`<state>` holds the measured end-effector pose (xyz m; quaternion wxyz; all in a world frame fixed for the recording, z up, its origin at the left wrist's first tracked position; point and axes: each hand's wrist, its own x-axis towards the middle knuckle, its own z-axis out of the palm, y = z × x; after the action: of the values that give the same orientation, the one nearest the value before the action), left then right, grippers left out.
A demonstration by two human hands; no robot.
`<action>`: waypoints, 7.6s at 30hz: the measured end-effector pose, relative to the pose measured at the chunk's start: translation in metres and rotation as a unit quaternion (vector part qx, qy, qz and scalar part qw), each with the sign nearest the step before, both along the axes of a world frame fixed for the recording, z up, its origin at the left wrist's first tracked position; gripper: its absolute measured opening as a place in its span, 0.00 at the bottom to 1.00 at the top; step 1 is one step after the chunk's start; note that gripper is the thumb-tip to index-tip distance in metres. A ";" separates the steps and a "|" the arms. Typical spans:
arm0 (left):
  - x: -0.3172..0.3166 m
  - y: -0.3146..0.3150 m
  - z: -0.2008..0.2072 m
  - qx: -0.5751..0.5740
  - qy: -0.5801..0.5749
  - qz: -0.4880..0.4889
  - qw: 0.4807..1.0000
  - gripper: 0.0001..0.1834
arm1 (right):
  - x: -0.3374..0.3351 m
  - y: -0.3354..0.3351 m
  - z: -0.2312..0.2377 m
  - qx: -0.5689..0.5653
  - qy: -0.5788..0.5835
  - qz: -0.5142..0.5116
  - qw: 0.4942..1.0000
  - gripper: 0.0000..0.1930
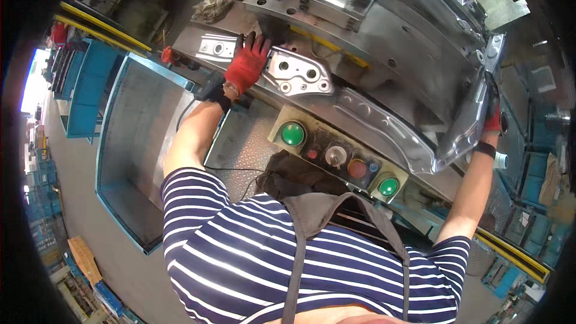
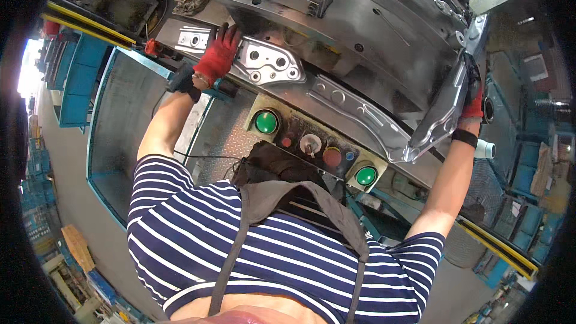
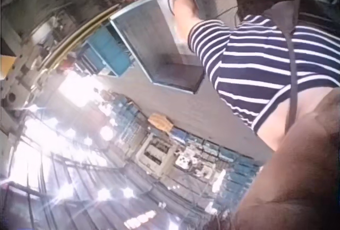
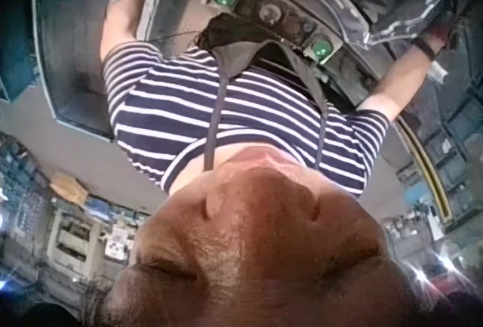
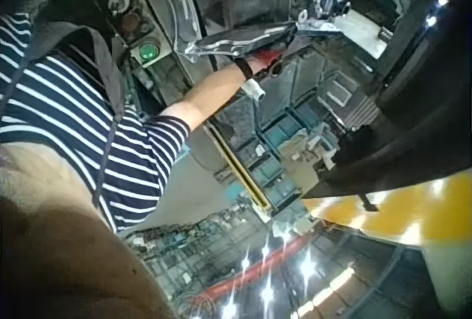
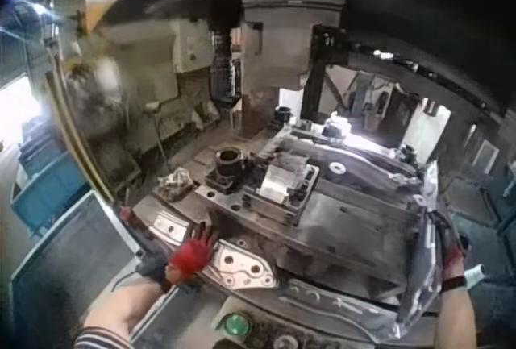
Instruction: Operating an industrial press to stamp metal components, including loading raw plates and unloading finished parts.
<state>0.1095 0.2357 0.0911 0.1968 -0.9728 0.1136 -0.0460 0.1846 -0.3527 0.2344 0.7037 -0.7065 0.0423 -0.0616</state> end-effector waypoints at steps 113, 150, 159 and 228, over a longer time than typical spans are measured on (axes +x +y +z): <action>-0.065 0.119 0.215 -0.871 -0.079 0.107 0.473 0.12 | -0.120 0.499 0.025 -0.291 -0.454 0.274 0.796 0.42; 0.317 0.212 -0.029 -0.547 0.129 0.228 0.795 0.28 | -0.078 0.262 0.057 -0.363 -0.192 -0.196 0.891 0.22; 0.312 0.193 -0.030 -0.491 0.061 0.229 0.838 0.26 | -0.049 0.279 0.067 0.029 -0.058 -0.145 0.987 0.12; -0.088 0.142 0.083 -0.724 -0.127 0.316 0.600 0.14 | -0.053 0.171 -0.066 0.087 -0.147 -0.004 0.985 0.16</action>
<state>0.0214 0.3778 0.1737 -0.5572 -0.7561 -0.2978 -0.1708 0.1315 -0.1818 0.1682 0.7606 -0.6260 -0.0533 -0.1634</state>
